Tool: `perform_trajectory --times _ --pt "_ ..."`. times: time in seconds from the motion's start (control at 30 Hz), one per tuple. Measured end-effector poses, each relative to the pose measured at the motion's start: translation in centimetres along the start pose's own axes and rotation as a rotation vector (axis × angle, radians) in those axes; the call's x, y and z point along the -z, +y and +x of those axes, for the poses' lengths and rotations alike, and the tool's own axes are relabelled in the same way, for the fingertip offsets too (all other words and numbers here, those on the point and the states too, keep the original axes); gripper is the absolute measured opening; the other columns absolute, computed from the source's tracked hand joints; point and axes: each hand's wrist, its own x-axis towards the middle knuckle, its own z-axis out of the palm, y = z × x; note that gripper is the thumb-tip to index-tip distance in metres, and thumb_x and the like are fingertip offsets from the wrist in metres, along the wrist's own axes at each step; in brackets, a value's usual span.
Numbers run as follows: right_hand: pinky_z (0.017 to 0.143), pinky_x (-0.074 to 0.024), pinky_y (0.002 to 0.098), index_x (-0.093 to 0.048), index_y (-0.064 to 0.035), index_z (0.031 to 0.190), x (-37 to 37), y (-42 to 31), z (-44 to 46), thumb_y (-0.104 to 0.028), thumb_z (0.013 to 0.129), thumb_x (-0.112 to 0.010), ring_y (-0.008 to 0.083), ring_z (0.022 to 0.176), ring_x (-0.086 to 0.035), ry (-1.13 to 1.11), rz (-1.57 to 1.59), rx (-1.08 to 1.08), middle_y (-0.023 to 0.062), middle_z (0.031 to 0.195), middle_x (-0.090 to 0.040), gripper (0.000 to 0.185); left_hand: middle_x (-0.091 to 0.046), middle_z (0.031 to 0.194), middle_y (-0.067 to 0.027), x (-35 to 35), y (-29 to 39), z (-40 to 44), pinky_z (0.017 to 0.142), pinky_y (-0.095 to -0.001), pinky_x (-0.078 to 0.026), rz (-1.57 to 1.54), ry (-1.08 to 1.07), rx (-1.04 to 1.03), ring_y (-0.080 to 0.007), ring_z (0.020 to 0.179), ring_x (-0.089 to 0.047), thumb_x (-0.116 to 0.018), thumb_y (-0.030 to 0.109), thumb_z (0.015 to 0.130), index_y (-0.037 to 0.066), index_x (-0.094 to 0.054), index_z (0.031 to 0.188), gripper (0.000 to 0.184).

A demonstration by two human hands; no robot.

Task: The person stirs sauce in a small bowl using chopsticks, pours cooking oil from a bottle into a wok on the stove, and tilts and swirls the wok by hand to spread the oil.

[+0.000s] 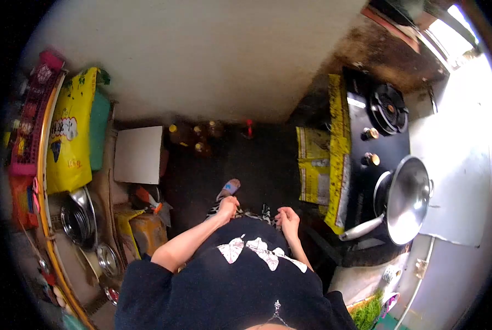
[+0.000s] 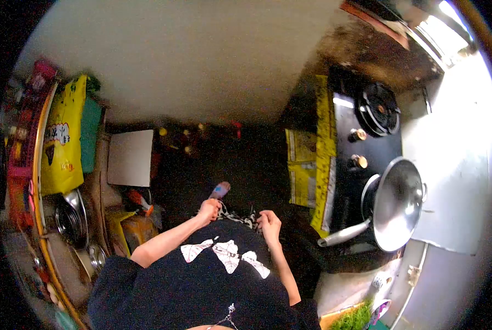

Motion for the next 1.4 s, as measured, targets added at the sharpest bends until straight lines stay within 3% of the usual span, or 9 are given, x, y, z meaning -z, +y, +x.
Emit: perform_trajectory --times 0.17,0.3,0.5,0.6,0.8,0.97,1.17,1.3,1.4 --pt "0.045 -0.0410 0.0214 -0.057 0.0000 0.092 -7.4 1.3 2.2 -0.011 0.089 -0.047 0.0095 0.048 -0.051 -0.075 0.063 -0.219 0.0094 0.072 -0.063 0.016 -0.047 0.058 -0.0029 6.9 3.0 5.0 0.038 -0.0277 -0.031 0.056 -0.054 0.095 -0.0122 0.041 -0.040 -0.052 0.009 0.086 0.007 -0.052 0.080 0.006" --pt "0.046 -0.0389 0.0246 -0.058 -0.0007 0.092 -11.1 3.5 3.2 -0.014 0.087 -0.052 0.0128 0.050 -0.049 -0.098 0.408 -0.584 0.0095 0.073 -0.061 0.015 -0.060 0.078 -0.0095 10.7 6.1 11.7 0.050 -0.0294 -0.051 0.031 -0.030 0.214 -0.0136 0.057 -0.058 -0.056 0.018 0.088 0.005 -0.049 0.103 0.020" --pt "0.053 -0.0396 0.0257 -0.057 -0.0035 0.098 -13.3 7.5 5.3 -0.030 0.087 -0.054 0.0151 0.058 -0.051 -0.242 0.636 -0.743 0.0081 0.079 -0.061 0.029 -0.057 0.100 -0.0086 13.7 8.3 29.5 0.061 -0.0354 -0.053 -0.084 0.098 0.091 -0.0202 0.073 -0.057 -0.050 0.014 0.085 0.012 -0.054 0.112 0.028" --pt "0.055 -0.0409 0.0259 -0.057 -0.0021 0.101 -13.5 9.7 8.0 -0.026 0.089 -0.053 0.0157 0.061 -0.052 -0.208 0.663 -0.752 0.0101 0.081 -0.062 0.027 -0.047 0.124 -0.0117 14.9 9.0 39.5 0.071 -0.0412 -0.054 -0.190 0.122 0.058 -0.0294 0.093 -0.058 -0.048 0.014 0.089 0.016 -0.030 0.136 0.050" --pt "0.056 -0.0419 0.0276 -0.057 -0.0020 0.101 -11.6 10.9 14.3 -0.022 0.087 -0.055 0.0177 0.063 -0.053 -0.007 0.610 -0.762 0.0113 0.080 -0.060 0.025 -0.040 0.130 -0.0152 16.0 10.0 52.2 0.074 -0.0419 -0.053 -0.311 0.200 -0.035 -0.0292 0.100 -0.053 -0.050 0.008 0.087 0.021 -0.006 0.144 0.072" --pt "0.056 -0.0425 0.0269 -0.056 -0.0004 0.099 -9.9 14.4 17.5 -0.019 0.087 -0.055 0.0172 0.062 -0.054 0.067 0.574 -0.738 0.0102 0.079 -0.059 0.023 -0.044 0.126 -0.0135 17.6 8.1 60.3 0.082 -0.0420 -0.048 -0.375 0.158 0.034 -0.0270 0.101 -0.052 -0.052 0.005 0.084 0.012 -0.024 0.139 0.062" --pt "0.056 -0.0435 0.0269 -0.056 -0.0001 0.098 -10.4 15.1 16.9 -0.017 0.087 -0.054 0.0176 0.061 -0.054 0.097 0.504 -0.797 0.0099 0.079 -0.059 0.020 -0.060 0.108 -0.0097 14.6 5.7 60.9 0.084 -0.0356 -0.042 -0.008 0.325 -0.196 -0.0268 0.097 -0.055 -0.058 0.016 0.082 0.002 -0.052 0.117 0.038" --pt "0.054 -0.0430 0.0235 -0.057 -0.0012 0.098 -12.0 14.6 17.0 -0.013 0.088 -0.053 0.0127 0.062 -0.055 0.007 0.198 -0.530 0.0079 0.077 -0.061 0.016 -0.062 0.089 -0.0210 12.1 10.2 47.9 0.075 -0.0359 -0.045 0.680 0.107 -0.669 -0.0312 0.084 -0.060 -0.063 0.028 0.080 -0.002 -0.060 0.096 0.035" --pt "0.055 -0.0423 0.0207 -0.055 -0.0015 0.101 -14.4 8.0 20.3 -0.009 0.087 -0.052 0.0077 0.064 -0.052 0.049 0.070 -0.246 0.0036 0.080 -0.058 0.016 -0.062 0.077 -0.0173 8.6 13.5 35.4 0.064 -0.0351 -0.044 0.673 -0.072 -0.749 -0.0273 0.071 -0.059 -0.063 0.027 0.080 -0.003 -0.058 0.084 0.031"
